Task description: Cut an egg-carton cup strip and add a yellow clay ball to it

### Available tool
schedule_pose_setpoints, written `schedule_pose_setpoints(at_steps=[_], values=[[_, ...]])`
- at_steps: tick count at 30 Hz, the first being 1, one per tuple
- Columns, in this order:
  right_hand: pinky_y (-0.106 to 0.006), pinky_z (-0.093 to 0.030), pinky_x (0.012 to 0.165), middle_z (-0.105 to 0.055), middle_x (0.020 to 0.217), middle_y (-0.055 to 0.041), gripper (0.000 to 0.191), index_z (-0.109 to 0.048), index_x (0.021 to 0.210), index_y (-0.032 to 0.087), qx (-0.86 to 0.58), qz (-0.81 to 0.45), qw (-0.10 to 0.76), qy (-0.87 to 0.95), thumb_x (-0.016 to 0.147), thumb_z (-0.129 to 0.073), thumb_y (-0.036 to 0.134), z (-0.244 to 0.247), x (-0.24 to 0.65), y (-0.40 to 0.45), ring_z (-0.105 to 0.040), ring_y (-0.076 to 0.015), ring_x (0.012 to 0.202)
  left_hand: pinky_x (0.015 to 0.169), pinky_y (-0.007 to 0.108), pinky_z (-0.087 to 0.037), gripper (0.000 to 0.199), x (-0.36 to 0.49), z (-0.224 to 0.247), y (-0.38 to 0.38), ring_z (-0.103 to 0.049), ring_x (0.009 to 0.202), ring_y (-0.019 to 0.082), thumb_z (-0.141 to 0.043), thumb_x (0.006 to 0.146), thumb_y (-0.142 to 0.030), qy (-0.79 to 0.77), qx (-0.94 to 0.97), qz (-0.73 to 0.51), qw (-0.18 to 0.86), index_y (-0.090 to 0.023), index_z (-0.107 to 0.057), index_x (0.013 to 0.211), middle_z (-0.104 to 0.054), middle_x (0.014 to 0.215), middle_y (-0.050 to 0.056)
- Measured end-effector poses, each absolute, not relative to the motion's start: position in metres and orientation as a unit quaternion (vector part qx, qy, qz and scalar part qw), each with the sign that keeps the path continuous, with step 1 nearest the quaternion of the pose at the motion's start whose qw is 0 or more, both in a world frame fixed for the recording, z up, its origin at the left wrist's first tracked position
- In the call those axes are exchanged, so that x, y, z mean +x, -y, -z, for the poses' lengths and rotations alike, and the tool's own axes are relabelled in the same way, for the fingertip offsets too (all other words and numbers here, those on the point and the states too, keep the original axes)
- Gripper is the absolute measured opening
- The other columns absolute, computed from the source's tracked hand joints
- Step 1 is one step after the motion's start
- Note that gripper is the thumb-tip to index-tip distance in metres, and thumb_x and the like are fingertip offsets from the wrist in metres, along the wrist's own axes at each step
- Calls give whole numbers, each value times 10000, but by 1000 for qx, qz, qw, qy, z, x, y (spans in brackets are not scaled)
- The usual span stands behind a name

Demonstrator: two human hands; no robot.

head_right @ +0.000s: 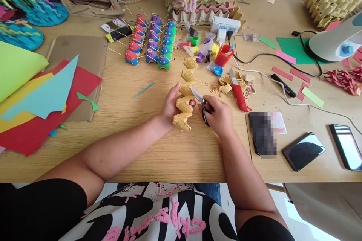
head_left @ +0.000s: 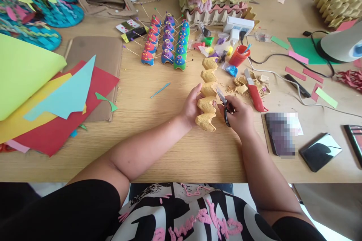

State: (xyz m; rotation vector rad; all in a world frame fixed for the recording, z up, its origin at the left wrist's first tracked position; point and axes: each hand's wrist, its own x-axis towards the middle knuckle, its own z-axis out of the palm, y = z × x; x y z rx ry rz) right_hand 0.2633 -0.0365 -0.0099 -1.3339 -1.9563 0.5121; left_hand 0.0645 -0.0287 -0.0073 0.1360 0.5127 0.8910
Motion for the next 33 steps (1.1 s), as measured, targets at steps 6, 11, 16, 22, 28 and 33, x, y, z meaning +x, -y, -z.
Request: schedule_pose_setpoints(at_steps=[6,11,16,22,28,33], values=[[-366,-490,655,-693,787,-1,341,-747,1012,275,-541,-232,385,711,891,-856,575,9,259,35,-593,-197,672,425,248,-451,570,67,10,29,-594,442,148,-606,982,-769,-252,64,-441,859,-214,-711,909,-633,622,-1],[-354,-464,630,-662,779,12,351,-734,1033,281,-535,-279,407,686,870,-887,551,10,256,36,-565,-187,665,437,225,-443,553,69,10,30,-582,454,129,-579,1009,-748,-257,59,-449,854,-214,-690,921,-613,620,-14],[-405,-532,743,-679,862,-3,356,-723,1126,290,-536,-271,411,686,889,-890,497,15,258,35,-616,-219,774,458,227,-455,553,69,10,31,-590,468,136,-559,1007,-755,-261,67,-445,854,-222,-671,912,-599,614,-21],[-452,-591,852,-754,1051,-51,340,-679,1243,301,-524,-243,419,701,934,-815,342,18,261,32,-675,-247,900,479,233,-468,562,69,13,30,-592,486,137,-574,991,-777,-262,68,-444,854,-228,-661,908,-584,617,-23],[-462,-585,882,-761,1068,-56,355,-657,1269,299,-516,-249,407,711,934,-777,298,16,260,33,-698,-260,961,467,228,-468,535,69,10,31,-588,488,139,-594,995,-740,-259,60,-444,856,-218,-659,896,-606,624,-15],[-526,-576,1013,-743,1180,-75,499,-630,1285,286,-527,-237,392,716,866,-861,428,15,259,35,-678,-296,1097,508,261,-533,543,70,2,33,-652,525,176,-473,1093,-631,-263,45,-463,845,-191,-685,856,-619,620,18]])
